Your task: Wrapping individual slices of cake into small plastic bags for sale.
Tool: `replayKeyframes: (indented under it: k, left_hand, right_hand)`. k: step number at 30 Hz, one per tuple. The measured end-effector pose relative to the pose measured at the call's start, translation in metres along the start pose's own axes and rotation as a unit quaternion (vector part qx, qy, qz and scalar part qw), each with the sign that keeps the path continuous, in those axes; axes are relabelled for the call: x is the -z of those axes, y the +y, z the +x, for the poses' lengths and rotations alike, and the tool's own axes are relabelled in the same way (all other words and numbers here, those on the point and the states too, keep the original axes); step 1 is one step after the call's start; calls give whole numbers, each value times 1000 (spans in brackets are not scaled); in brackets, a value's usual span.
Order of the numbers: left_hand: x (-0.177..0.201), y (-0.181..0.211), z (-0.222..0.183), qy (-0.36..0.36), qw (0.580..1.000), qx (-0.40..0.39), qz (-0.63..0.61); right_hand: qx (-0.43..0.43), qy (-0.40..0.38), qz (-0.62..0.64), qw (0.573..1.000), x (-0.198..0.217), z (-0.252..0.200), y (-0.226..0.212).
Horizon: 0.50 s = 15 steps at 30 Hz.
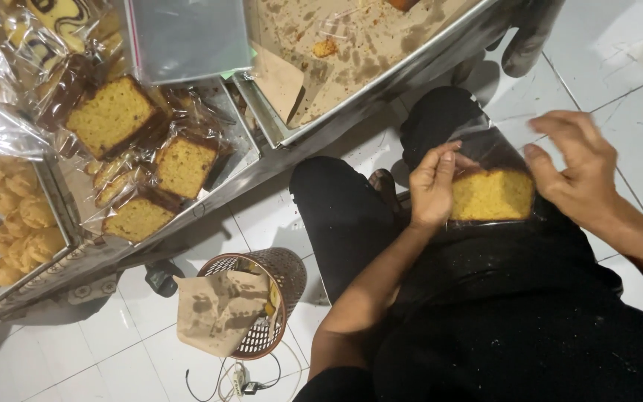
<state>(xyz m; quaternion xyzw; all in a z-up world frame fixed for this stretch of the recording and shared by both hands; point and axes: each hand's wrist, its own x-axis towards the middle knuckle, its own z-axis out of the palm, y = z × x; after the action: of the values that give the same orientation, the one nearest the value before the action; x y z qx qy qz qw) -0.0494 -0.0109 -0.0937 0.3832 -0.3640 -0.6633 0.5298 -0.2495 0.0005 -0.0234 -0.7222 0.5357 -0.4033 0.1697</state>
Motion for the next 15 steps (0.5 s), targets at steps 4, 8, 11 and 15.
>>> replayKeyframes:
  k: [4, 8, 11, 15]
  left_hand:
    - [-9, 22, -6, -9, 980, -108, 169]
    - [-22, 48, -14, 15, 956, -159, 246]
    - [-28, 62, -18, 7, 938, -190, 289]
    - [-30, 63, -21, -26, 934, -208, 290]
  right_hand:
    - [129, -114, -73, 982, -12, 27, 1]
    - [204, -115, -114, 965, -10, 51, -13]
    - [222, -158, -130, 953, -7, 57, -11]
    - [212, -217, -122, 945, 0, 64, -14]
